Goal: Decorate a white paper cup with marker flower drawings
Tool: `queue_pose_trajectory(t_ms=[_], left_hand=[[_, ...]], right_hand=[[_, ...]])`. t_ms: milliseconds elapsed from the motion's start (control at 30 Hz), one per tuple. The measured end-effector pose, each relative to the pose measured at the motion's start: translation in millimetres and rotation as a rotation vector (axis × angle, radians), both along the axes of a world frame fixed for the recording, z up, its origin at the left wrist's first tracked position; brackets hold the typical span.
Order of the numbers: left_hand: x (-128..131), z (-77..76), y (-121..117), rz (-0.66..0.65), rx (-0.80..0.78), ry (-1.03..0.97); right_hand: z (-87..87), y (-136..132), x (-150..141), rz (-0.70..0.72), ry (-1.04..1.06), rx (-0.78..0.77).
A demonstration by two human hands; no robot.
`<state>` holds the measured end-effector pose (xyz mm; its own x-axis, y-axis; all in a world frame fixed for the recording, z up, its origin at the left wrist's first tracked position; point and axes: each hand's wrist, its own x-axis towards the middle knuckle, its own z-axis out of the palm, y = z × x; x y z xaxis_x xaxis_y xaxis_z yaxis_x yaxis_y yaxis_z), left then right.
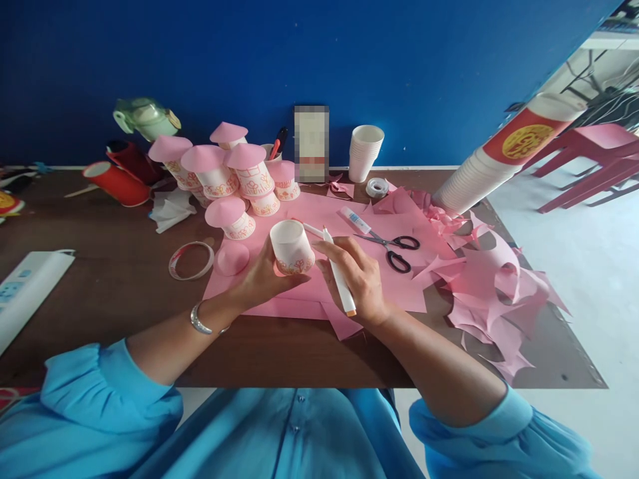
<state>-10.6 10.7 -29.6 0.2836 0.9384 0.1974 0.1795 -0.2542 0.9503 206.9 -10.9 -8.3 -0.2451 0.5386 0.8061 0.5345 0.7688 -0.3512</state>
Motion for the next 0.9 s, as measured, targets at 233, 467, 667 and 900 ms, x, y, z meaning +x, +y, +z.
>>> queue_pose_trajectory(t_ms=[233, 467, 667, 900], left_hand=[[1.7, -15.2, 5.2, 0.077, 0.107, 0.142], [-5.2, 1.0, 4.9, -0.043, 0.034, 0.039], [-9.8, 6.8, 5.7, -0.051, -0.174, -0.203], [-10.7, 0.6, 9.2, -0.021, -0.194, -0.372]], right_hand=[[-1.0, 1.5, -2.0, -0.057, -0.029, -0.062], [-5.6, 5.2, -0.4, -0.042, 0.015, -0.123], [-3.2, 7.4, 0.5, -0.049, 0.004, -0.135], [-10.4, 12.9, 1.8, -0.095, -0.002, -0.199]])
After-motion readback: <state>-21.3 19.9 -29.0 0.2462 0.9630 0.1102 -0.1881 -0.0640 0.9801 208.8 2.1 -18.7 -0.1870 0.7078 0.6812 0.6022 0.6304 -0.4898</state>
